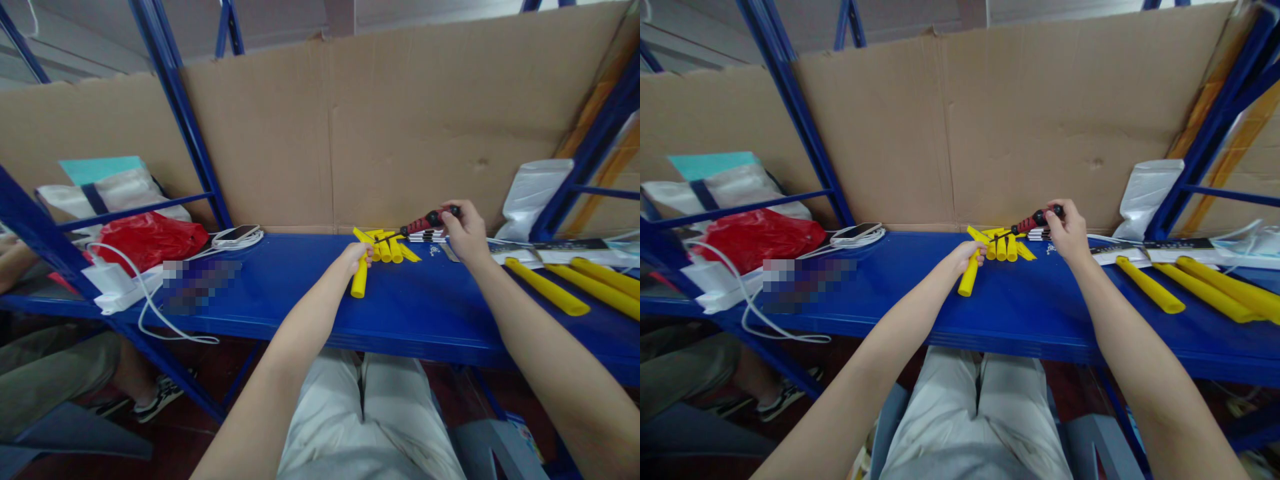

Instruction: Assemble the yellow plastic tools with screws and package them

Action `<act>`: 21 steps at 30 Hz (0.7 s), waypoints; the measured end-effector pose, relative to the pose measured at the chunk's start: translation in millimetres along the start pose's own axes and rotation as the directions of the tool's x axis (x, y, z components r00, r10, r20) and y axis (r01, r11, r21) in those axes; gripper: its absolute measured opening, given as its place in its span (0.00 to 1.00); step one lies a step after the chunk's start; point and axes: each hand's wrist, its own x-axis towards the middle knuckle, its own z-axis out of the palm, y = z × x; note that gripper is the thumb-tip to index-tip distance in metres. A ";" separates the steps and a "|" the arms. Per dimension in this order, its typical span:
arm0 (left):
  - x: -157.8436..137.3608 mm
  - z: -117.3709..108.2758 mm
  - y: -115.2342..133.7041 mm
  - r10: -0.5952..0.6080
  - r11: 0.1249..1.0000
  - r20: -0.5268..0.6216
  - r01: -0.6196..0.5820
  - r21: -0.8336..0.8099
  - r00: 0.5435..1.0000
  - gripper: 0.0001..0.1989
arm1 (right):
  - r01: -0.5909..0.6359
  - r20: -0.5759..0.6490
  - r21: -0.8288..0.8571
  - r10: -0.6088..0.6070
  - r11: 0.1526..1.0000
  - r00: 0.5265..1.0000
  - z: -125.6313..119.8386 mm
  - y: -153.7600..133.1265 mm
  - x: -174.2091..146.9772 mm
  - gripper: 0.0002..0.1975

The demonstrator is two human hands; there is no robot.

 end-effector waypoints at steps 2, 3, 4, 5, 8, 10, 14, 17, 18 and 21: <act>-1.0 0.4 0.7 0.016 0.999 -0.017 -0.015 0.041 1.000 0.07 | -0.003 0.003 -0.053 0.003 0.999 1.000 -1.7 1.0 0.4 0.13; -2.1 1.0 1.5 0.021 0.997 -0.027 -0.019 0.072 0.999 0.07 | -0.007 0.003 -0.076 0.008 0.997 1.000 -2.2 1.4 0.5 0.13; -3.4 1.7 2.4 0.018 0.995 -0.029 -0.015 0.094 0.999 0.07 | -0.014 -0.001 -0.090 0.014 0.996 1.000 -2.3 2.0 0.6 0.13; -4.8 2.4 3.5 0.012 0.994 -0.029 -0.009 0.112 0.999 0.07 | -0.023 -0.007 -0.093 0.022 0.995 1.000 -2.0 2.8 0.8 0.13; -7.9 4.1 6.2 -0.006 0.990 -0.029 0.010 0.141 1.000 0.08 | -0.063 -0.047 -0.027 0.062 0.998 0.997 1.0 6.5 2.3 0.14; -7.6 4.0 6.6 0.002 0.989 -0.026 0.002 0.147 1.000 0.08 | -0.112 -0.065 0.061 0.116 0.992 0.991 3.8 9.3 4.2 0.15; -0.3 0.3 3.9 0.034 0.986 -0.003 -0.033 0.163 0.999 0.07 | -0.185 -0.069 0.248 0.207 0.951 0.976 6.4 14.0 8.7 0.16; 8.1 -4.0 1.6 0.056 0.983 0.012 -0.057 0.172 0.998 0.06 | -0.243 -0.035 0.337 0.270 0.910 0.962 3.8 14.6 11.1 0.18; 10.7 -5.3 1.0 0.062 0.983 0.014 -0.063 0.174 0.998 0.06 | -0.274 -0.009 0.366 0.297 0.890 0.955 2.4 13.9 11.6 0.18; 17.5 -8.7 -0.3 0.073 0.981 0.020 -0.075 0.181 0.997 0.05 | -0.365 0.100 0.471 0.362 0.803 0.927 -1.6 8.8 13.0 0.15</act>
